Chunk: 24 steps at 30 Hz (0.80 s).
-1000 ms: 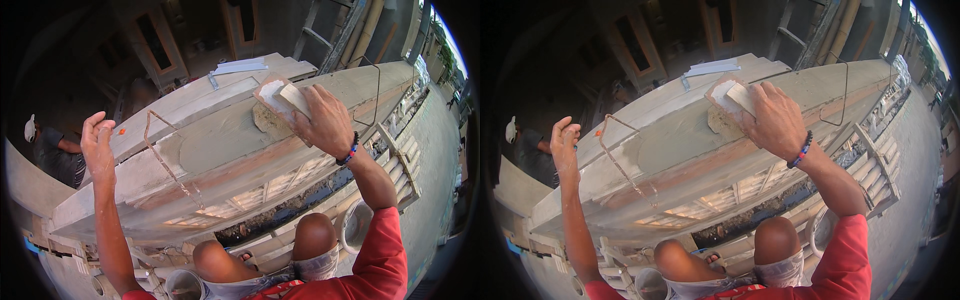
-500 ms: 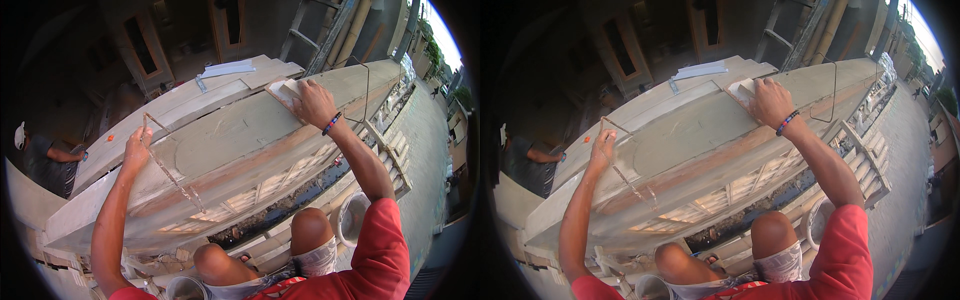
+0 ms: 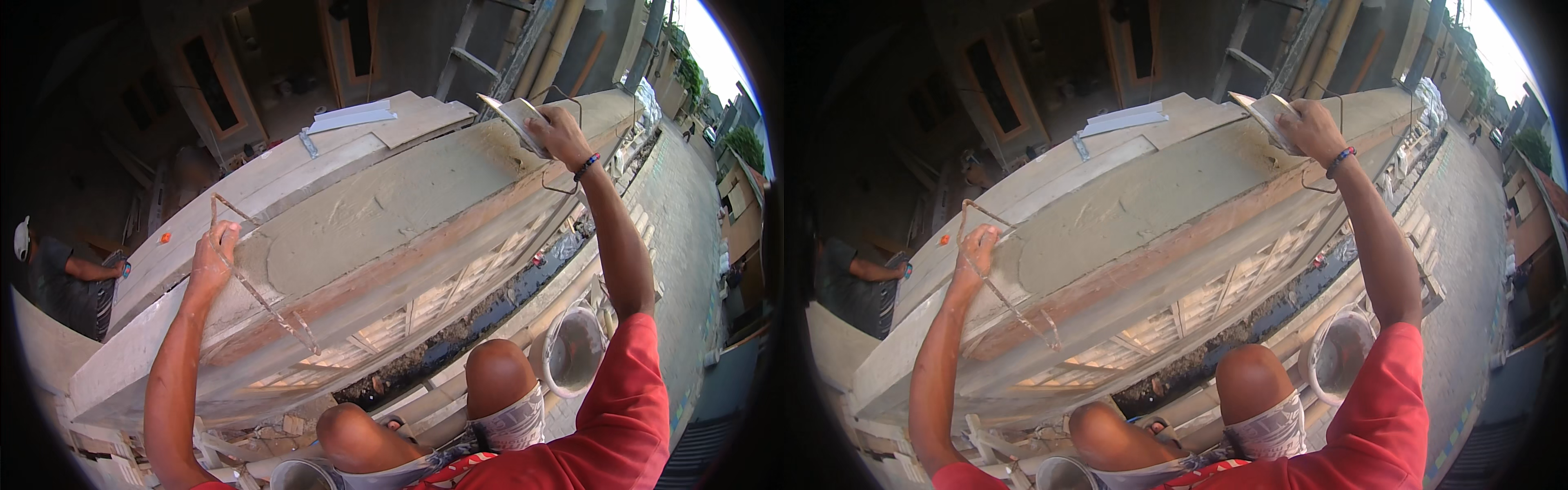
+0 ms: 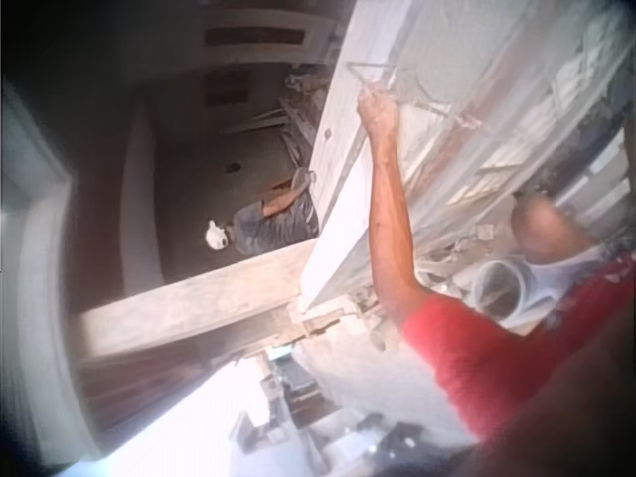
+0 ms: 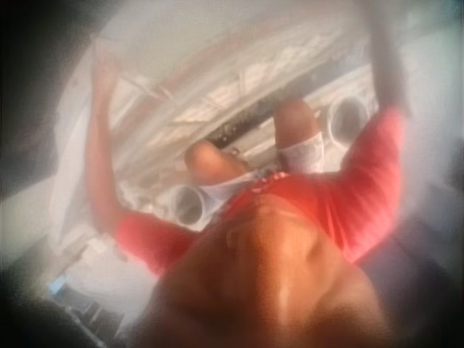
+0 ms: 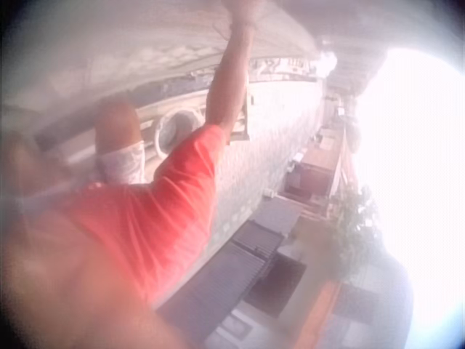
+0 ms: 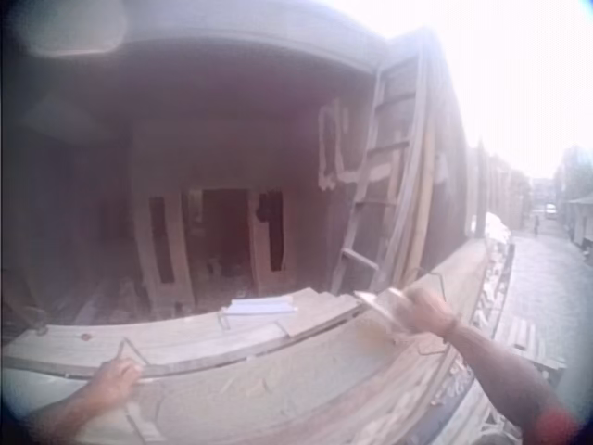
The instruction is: The person scoops plaster from a bucket and applies it to a curved wooden structure using a trowel. They repeatedly smooth the surface, working along the length of the structure while standing on a bamboo scaffold.
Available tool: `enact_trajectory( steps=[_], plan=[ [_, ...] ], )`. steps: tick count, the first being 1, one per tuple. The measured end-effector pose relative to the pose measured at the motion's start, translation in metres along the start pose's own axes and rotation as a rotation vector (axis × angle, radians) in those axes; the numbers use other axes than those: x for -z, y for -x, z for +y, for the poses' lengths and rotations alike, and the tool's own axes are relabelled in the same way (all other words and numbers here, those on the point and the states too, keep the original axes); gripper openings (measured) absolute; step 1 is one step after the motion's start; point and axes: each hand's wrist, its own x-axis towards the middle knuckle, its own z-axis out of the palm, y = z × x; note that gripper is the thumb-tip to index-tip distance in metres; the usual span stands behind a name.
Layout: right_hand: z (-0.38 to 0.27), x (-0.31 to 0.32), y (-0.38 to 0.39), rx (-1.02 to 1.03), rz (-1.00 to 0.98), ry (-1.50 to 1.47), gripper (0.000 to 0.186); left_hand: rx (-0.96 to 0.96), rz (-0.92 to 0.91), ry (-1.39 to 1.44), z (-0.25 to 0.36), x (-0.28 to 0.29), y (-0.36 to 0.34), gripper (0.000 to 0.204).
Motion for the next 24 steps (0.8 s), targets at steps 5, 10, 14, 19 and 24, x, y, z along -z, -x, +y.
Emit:
enact_trajectory(
  steps=[5,10,14,19,24],
  plan=[
    [-0.008,0.005,0.006,-0.248,-0.194,-0.307,0.035,0.030,-0.064,0.122,0.023,0.007,0.008,0.046],
    [0.015,0.003,-0.008,-0.009,-0.011,0.077,0.040,0.044,-0.128,0.193,0.033,0.010,0.010,0.043],
    [0.003,0.016,-0.010,0.021,-0.034,0.237,0.038,0.025,-0.136,0.213,0.037,0.013,0.011,0.042],
    [-0.003,0.011,-0.020,0.129,-0.081,0.392,0.035,0.026,-0.147,0.205,0.031,0.015,0.008,0.041],
    [0.012,-0.006,-0.032,0.125,-0.081,0.384,0.035,0.060,-0.157,0.212,0.035,0.013,0.008,0.039]
  ],
)
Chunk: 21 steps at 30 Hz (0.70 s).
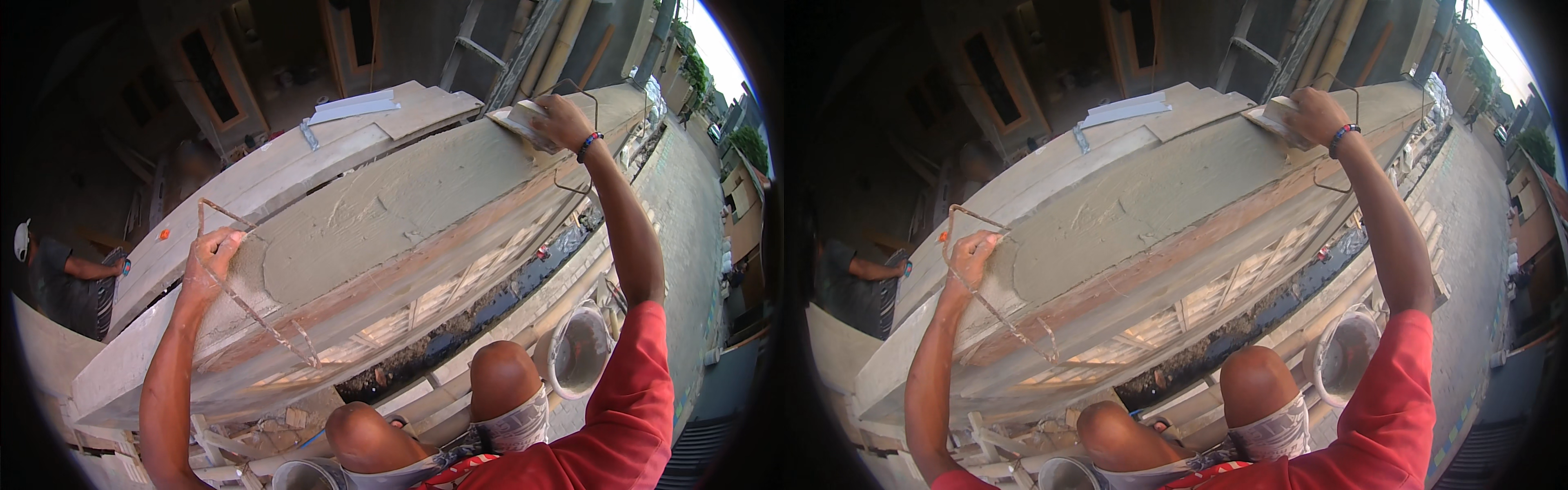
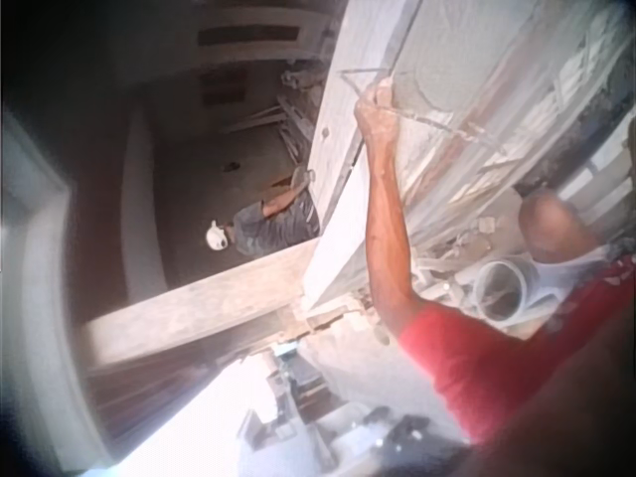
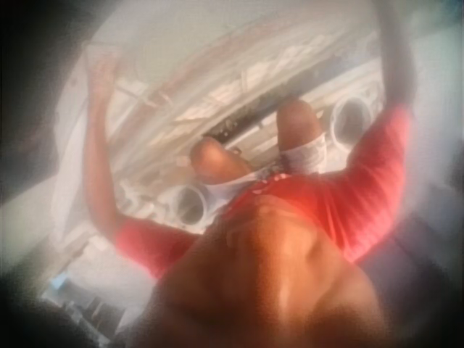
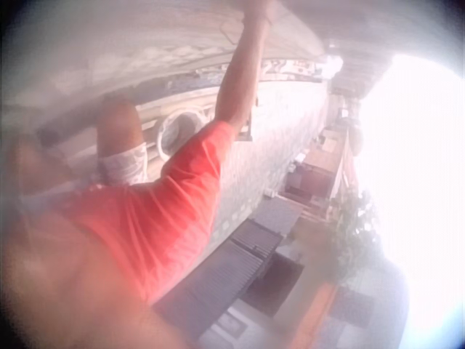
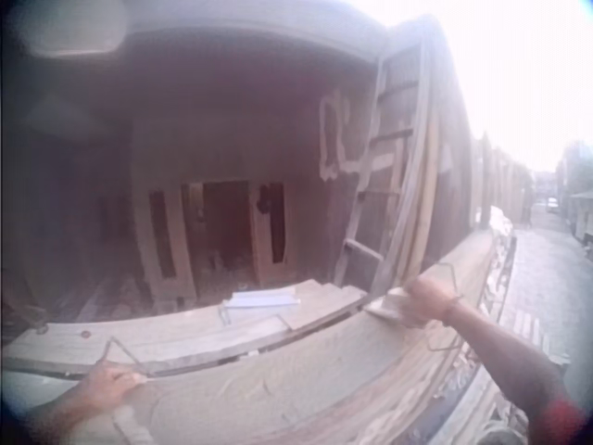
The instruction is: The person scoops plaster from a bucket and applies it to a curved wooden structure using a trowel. They repeatedly smooth the surface, working along the length of the structure while standing on a bamboo scaffold.
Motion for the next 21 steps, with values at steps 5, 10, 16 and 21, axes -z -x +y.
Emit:
enact_trajectory(
  steps=[5,10,16,21],
  plan=[
    [0.001,-0.032,-0.029,0.028,-0.024,0.050,0.036,-0.057,0.007,-0.012,-0.009,0.000,-0.002,0.036],
    [-0.014,-0.052,-0.061,0.071,-0.098,0.037,0.037,-0.059,0.020,-0.004,-0.007,-0.003,0.000,0.035],
    [-0.030,-0.071,-0.098,0.237,-0.192,0.111,0.040,-0.048,0.005,-0.006,-0.003,0.002,-0.001,0.035],
    [-0.052,-0.092,-0.117,0.204,-0.242,-0.067,0.044,-0.031,0.020,0.024,-0.006,-0.002,-0.001,0.036]
  ],
)
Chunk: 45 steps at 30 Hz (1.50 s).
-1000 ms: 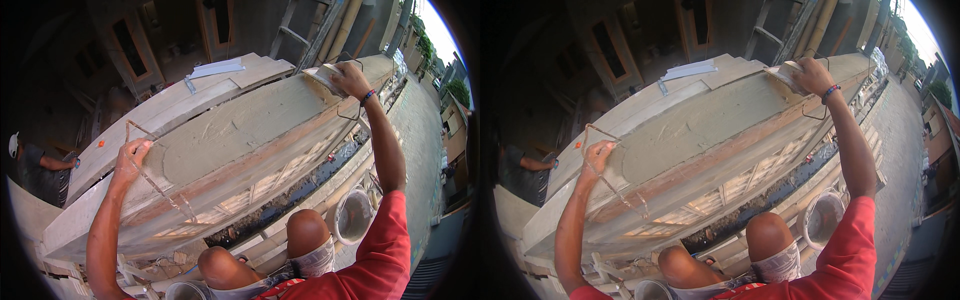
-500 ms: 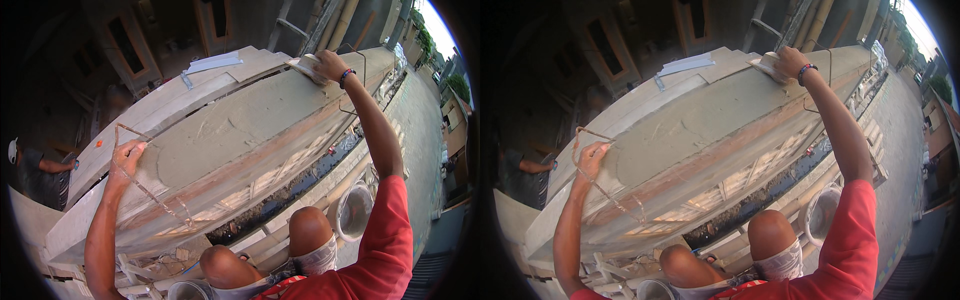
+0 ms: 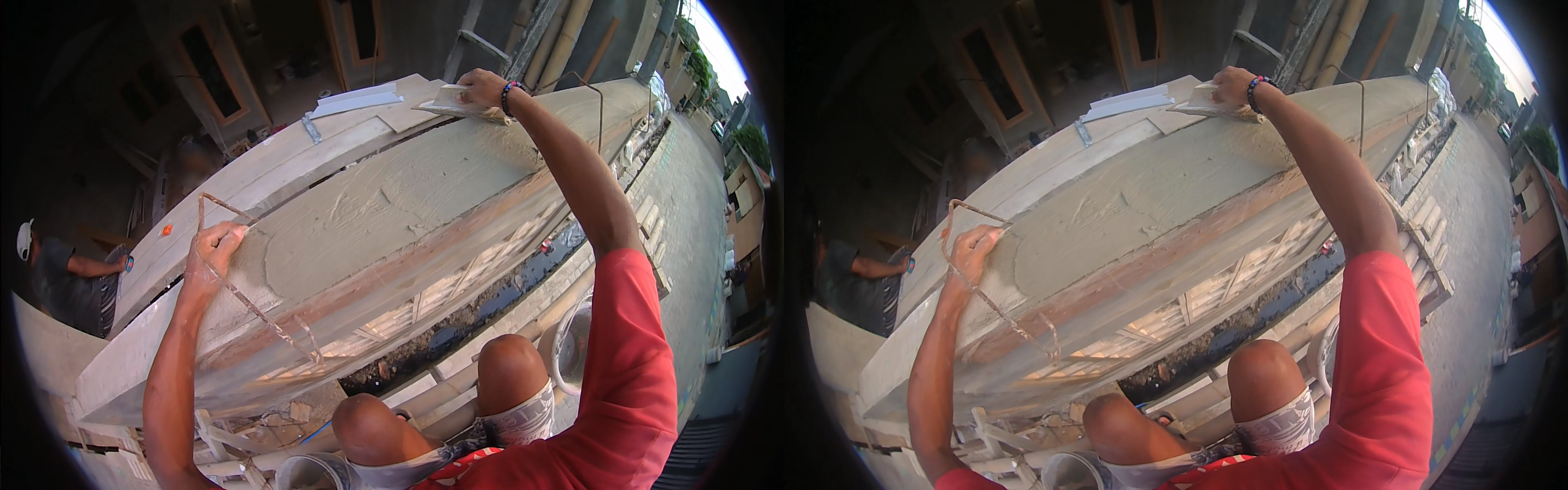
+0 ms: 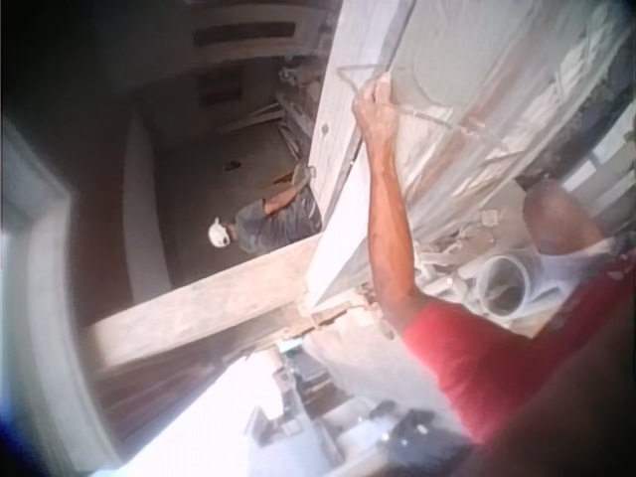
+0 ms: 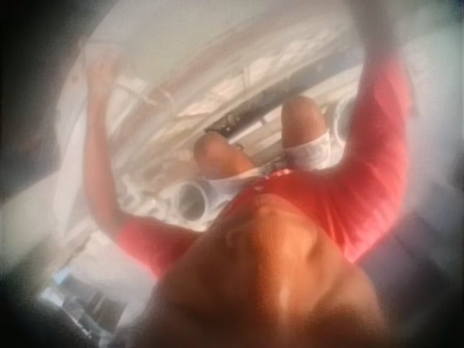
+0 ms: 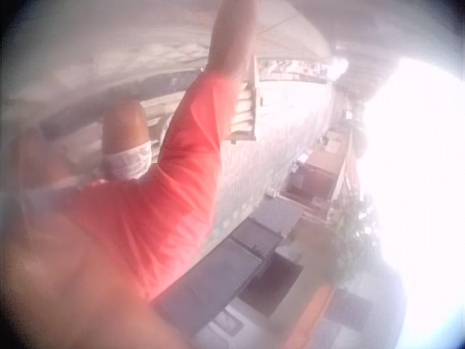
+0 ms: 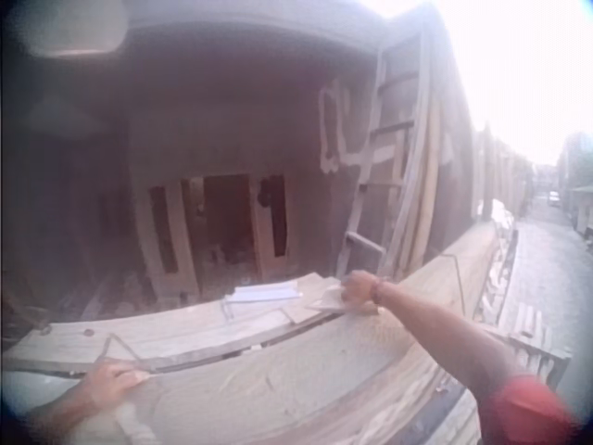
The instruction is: The person scoops plaster from a bucket and applies it to a curved wooden structure using a trowel. They repeatedly smooth the surface, working along the length of the structure while standing on a bamboo scaffold.
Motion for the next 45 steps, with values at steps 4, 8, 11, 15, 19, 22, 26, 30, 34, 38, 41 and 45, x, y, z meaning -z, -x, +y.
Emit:
enact_trajectory(
  steps=[4,8,11,15,19,22,26,30,34,38,41,45],
  plan=[
    [-0.034,0.017,0.006,-0.066,-0.033,-0.446,0.046,0.023,-0.025,0.016,0.000,0.000,-0.002,0.039],
    [-0.048,0.060,0.036,-0.094,0.005,-0.721,0.046,0.043,-0.026,0.017,0.007,0.005,0.002,0.040],
    [-0.011,0.089,0.068,-0.184,0.002,-0.806,0.041,0.061,-0.029,0.005,0.004,0.002,0.001,0.040],
    [0.023,0.093,0.120,-0.322,0.059,-0.809,0.033,0.021,-0.017,-0.001,0.002,0.003,0.000,0.039],
    [0.044,0.067,0.138,-0.414,0.092,-0.724,0.032,0.028,-0.018,-0.002,0.000,0.004,0.000,0.039],
    [0.042,0.061,0.147,-0.419,0.180,-0.585,0.035,0.044,-0.012,0.013,0.001,0.002,0.001,0.038],
    [0.040,0.040,0.148,-0.226,0.304,-0.277,0.040,0.057,-0.009,0.053,0.004,-0.001,0.001,0.037],
    [0.004,0.040,0.162,-0.170,0.285,-0.296,0.040,0.032,-0.014,0.019,0.006,0.002,-0.001,0.036],
    [-0.068,0.028,0.170,-0.086,0.257,-0.285,0.040,0.026,-0.027,-0.011,0.001,0.004,-0.002,0.035],
    [-0.121,0.027,0.177,0.085,0.188,-0.484,0.041,0.014,-0.015,-0.003,0.001,0.000,0.002,0.033],
    [-0.117,0.039,0.180,0.051,0.205,-0.857,0.039,-0.027,-0.005,0.002,0.000,0.001,0.001,0.033],
    [-0.046,0.065,0.189,-0.260,0.266,-1.070,0.036,-0.023,-0.032,0.040,0.005,-0.003,0.000,0.035]
  ],
)
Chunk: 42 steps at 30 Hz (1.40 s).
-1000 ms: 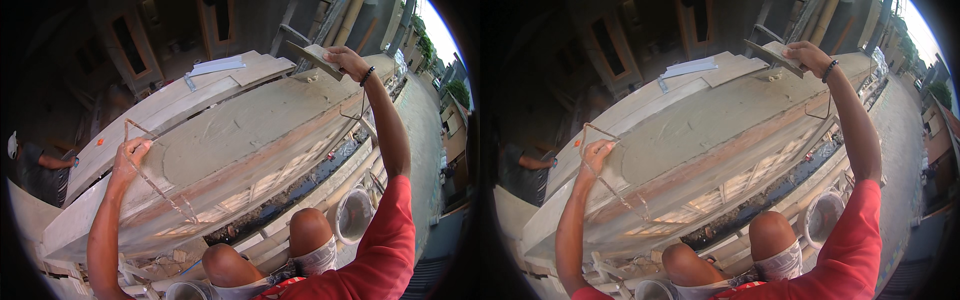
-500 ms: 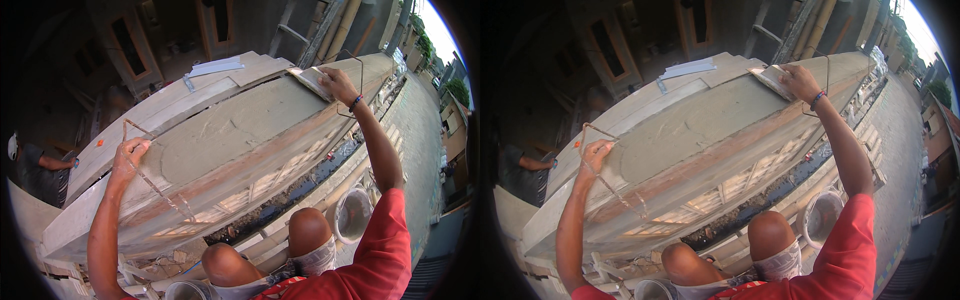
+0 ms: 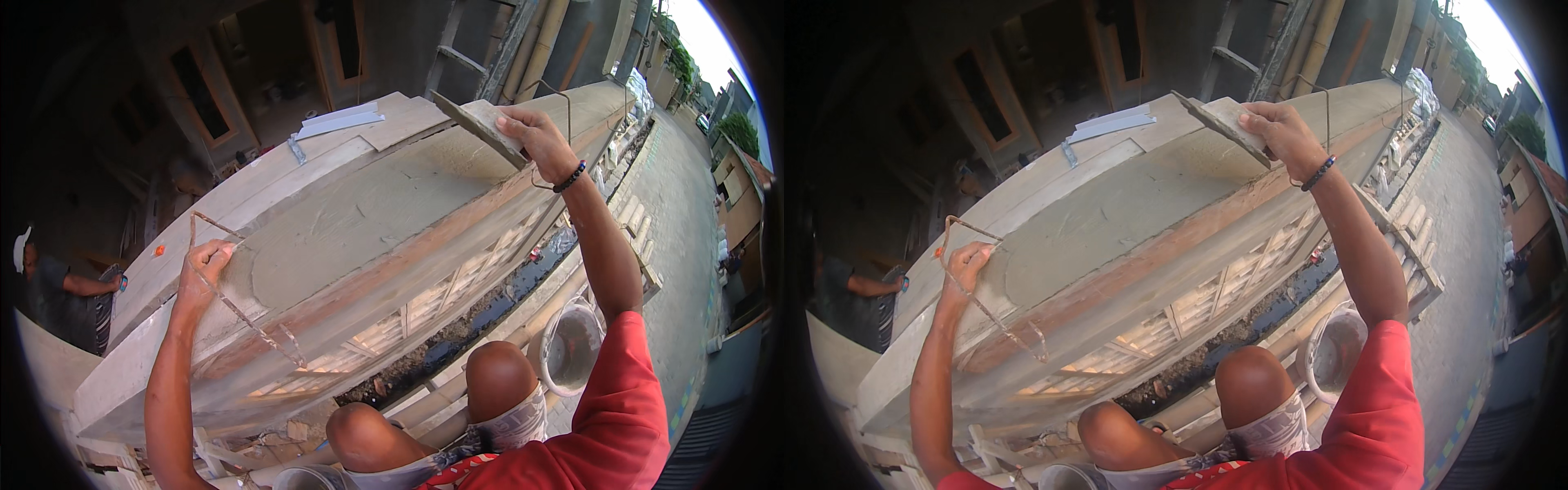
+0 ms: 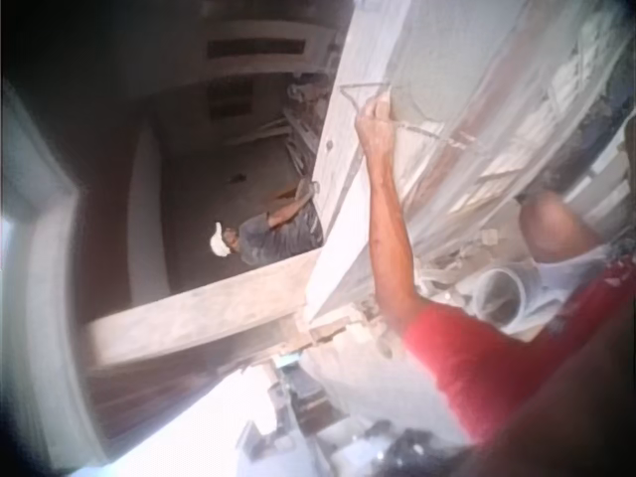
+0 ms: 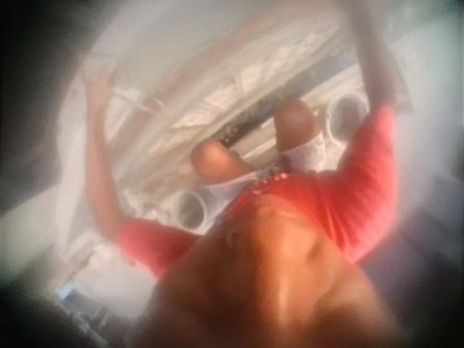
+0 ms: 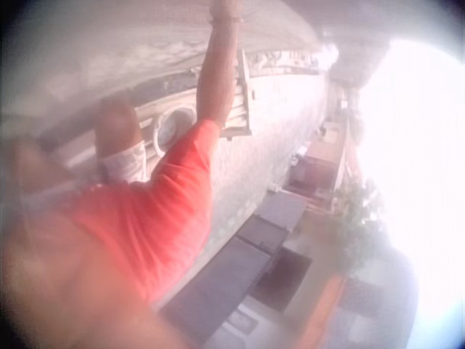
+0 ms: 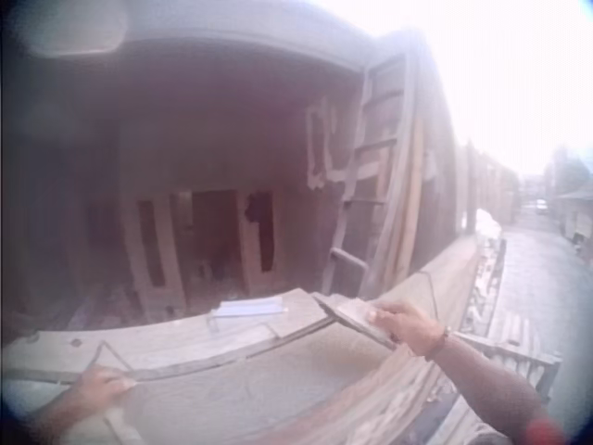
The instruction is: The person scoops plaster from a bucket and applies it to a curved wooden structure using a trowel. They repeatedly smooth the surface, working along the length of the structure while standing on a bamboo scaffold.
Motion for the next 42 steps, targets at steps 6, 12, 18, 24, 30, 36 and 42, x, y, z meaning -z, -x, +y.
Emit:
enact_trajectory(
  steps=[6,12,18,24,30,36,42],
  plan=[
    [0.040,0.057,-0.024,-0.129,0.097,0.178,0.033,0.090,0.044,-0.032,-0.002,0.002,0.004,0.039],
    [0.038,-0.010,-0.013,0.220,0.209,0.625,0.038,0.088,0.020,-0.037,-0.001,0.004,0.003,0.040],
    [0.002,-0.107,0.022,0.344,0.072,0.617,0.040,0.104,0.009,-0.027,-0.006,0.004,0.002,0.041],
    [-0.039,-0.203,0.057,0.473,-0.134,0.430,0.041,0.127,-0.031,-0.086,-0.004,0.009,0.004,0.037],
    [-0.053,-0.185,0.042,0.033,-0.334,-0.373,0.038,0.029,0.001,-0.056,-0.007,0.007,0.003,0.037],
    [-0.061,-0.149,0.029,0.013,-0.293,-0.313,0.036,0.052,-0.039,-0.037,-0.008,0.007,0.004,0.036],
    [-0.089,-0.169,0.037,0.332,-0.203,0.422,0.037,-0.022,-0.021,-0.033,-0.015,0.005,0.002,0.031]
  ],
)
